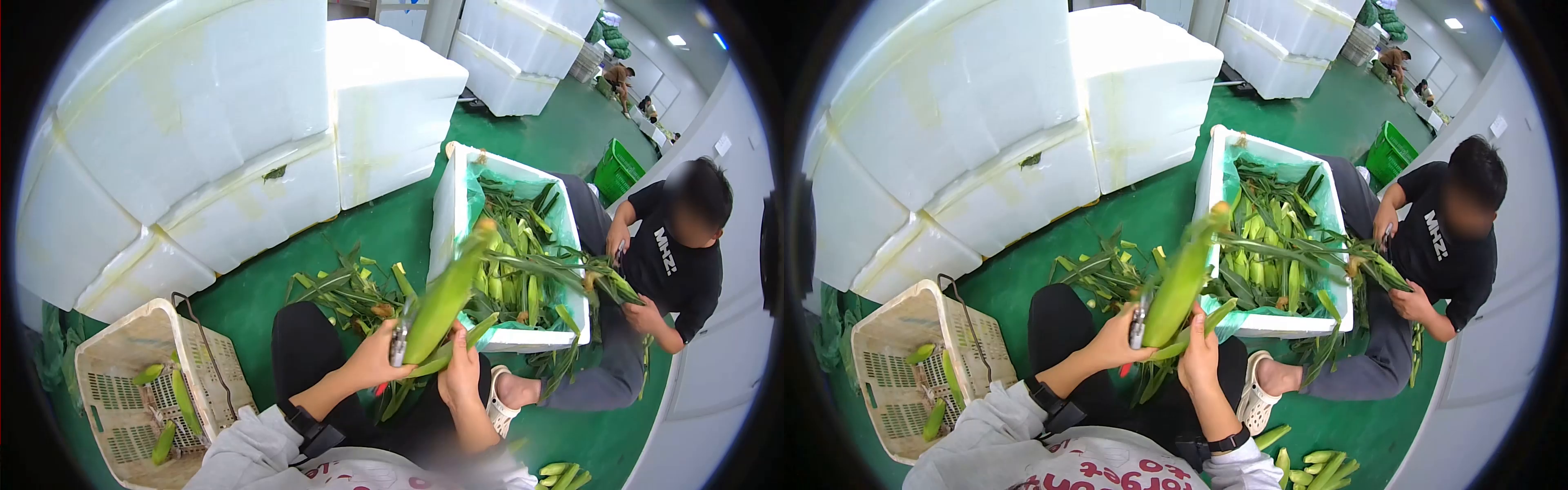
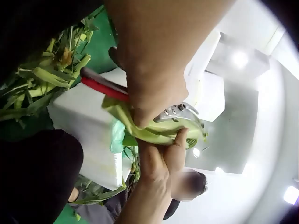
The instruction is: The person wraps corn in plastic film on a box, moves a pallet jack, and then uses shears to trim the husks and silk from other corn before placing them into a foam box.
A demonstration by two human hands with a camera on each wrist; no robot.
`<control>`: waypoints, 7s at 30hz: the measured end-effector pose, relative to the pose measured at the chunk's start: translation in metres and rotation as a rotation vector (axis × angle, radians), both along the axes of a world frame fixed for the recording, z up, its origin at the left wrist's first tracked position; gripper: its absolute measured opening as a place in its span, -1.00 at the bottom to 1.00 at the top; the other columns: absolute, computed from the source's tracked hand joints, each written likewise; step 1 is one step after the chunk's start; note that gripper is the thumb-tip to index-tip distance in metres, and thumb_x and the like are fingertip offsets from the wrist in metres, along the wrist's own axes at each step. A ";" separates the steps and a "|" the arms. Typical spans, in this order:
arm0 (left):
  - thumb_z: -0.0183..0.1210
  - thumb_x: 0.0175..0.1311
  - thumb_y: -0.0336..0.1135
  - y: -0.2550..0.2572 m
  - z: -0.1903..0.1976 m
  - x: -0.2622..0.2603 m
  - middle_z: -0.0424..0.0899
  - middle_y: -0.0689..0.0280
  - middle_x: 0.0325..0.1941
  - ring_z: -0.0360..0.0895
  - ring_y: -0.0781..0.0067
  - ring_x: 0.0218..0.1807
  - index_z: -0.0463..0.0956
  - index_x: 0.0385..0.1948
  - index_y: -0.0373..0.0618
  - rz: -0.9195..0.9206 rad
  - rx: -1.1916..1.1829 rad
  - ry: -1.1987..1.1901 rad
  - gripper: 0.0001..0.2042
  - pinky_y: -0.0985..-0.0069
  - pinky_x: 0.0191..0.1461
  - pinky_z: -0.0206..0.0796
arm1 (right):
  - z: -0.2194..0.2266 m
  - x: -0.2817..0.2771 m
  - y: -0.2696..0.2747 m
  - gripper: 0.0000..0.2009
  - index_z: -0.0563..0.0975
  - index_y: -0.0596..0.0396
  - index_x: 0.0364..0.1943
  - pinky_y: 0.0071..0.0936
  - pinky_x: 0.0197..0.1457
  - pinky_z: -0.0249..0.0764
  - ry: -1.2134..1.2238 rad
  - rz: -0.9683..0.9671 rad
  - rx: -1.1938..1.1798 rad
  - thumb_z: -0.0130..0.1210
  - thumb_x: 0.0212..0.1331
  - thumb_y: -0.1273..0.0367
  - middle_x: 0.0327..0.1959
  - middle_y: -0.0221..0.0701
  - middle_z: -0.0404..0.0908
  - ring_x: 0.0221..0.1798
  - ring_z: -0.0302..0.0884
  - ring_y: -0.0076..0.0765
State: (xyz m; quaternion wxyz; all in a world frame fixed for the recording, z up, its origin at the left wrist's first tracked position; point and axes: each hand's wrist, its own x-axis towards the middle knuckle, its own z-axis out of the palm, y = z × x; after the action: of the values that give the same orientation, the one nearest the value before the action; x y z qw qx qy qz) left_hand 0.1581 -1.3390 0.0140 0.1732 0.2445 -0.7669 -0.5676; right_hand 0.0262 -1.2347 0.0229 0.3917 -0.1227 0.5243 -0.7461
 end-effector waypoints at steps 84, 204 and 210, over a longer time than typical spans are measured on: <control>0.44 -0.11 -0.34 0.041 0.027 -0.001 0.32 0.23 0.11 0.30 0.43 0.18 0.04 0.23 -0.20 -0.158 0.642 0.391 -0.15 0.42 0.22 0.15 | 0.089 -0.041 0.000 -0.67 0.34 0.05 -0.67 -0.50 -0.65 0.09 1.724 -0.132 -0.393 0.27 -0.05 0.23 -0.70 -0.46 0.31 -0.68 0.27 -0.38; 0.15 0.03 -0.56 0.045 0.033 -0.012 0.57 0.05 -0.11 0.61 0.15 -0.13 0.29 0.06 -0.32 0.105 0.944 0.267 -0.53 0.21 -0.04 0.51 | -0.009 -0.174 0.021 -0.55 0.48 -0.03 0.05 0.40 0.27 -0.04 1.575 0.269 0.825 0.11 0.10 0.09 0.05 -0.42 0.51 0.31 0.22 -0.09; 0.19 0.02 -0.58 0.040 0.047 -0.010 0.54 0.11 -0.05 0.58 0.23 -0.07 0.26 0.09 -0.28 0.157 0.923 0.431 -0.48 0.28 0.01 0.48 | 0.047 -0.110 0.013 -0.53 0.49 0.01 0.03 0.53 0.21 -0.06 1.728 0.345 0.780 0.09 0.11 0.03 0.10 -0.42 0.48 0.36 0.17 -0.14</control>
State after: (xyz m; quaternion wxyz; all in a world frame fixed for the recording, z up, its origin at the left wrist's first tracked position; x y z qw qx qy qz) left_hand 0.1480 -1.2993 0.0607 0.2434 0.2299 -0.3628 -0.8697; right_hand -0.0843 -1.2219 0.0704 -0.0121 -0.5663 0.8176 -0.1036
